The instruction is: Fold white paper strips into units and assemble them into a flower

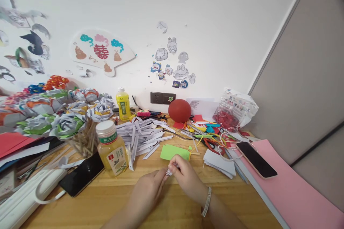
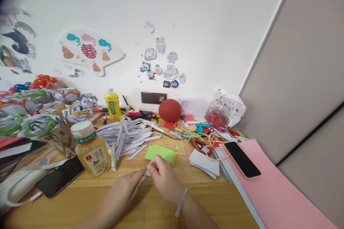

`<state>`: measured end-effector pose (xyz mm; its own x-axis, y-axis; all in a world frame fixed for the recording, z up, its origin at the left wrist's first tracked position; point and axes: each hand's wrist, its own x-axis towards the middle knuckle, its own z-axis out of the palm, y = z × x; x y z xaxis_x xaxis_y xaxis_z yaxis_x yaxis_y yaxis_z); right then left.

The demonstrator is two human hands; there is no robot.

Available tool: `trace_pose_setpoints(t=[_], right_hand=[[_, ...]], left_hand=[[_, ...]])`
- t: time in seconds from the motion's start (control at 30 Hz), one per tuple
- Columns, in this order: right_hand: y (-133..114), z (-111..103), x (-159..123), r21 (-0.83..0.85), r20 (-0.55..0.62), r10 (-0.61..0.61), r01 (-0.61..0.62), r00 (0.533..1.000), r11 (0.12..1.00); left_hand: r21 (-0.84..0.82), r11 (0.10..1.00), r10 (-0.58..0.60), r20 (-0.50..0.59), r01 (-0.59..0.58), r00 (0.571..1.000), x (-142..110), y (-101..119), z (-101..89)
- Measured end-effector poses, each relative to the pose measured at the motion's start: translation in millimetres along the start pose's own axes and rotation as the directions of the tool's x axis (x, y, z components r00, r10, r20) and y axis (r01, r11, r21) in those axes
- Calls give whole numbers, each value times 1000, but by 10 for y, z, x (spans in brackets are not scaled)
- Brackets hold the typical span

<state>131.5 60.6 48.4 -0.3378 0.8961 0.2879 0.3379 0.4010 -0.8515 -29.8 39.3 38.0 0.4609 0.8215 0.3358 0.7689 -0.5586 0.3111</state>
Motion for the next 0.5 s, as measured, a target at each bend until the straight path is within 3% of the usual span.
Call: trace_pose_setpoints(t=[0.13,0.23,0.37,0.5], right_hand=[[28,63,23,66,-76,96,-91,993,994],[49,112,40,143,-103,183,-167,978,975],[38,155,40,261,-68,276,-250,959,932],[-1,165,22,365,-42,339,-301,940,881]], left_hand=[[382,917,183,-151,-113,972,-12,-16,70],[548,827,284,-222,-121,933,-11,13,61],[567,811,323,-233,-142,917,-8,52,-2],[527,835,302,-194,-160,933,-4,60,-24]])
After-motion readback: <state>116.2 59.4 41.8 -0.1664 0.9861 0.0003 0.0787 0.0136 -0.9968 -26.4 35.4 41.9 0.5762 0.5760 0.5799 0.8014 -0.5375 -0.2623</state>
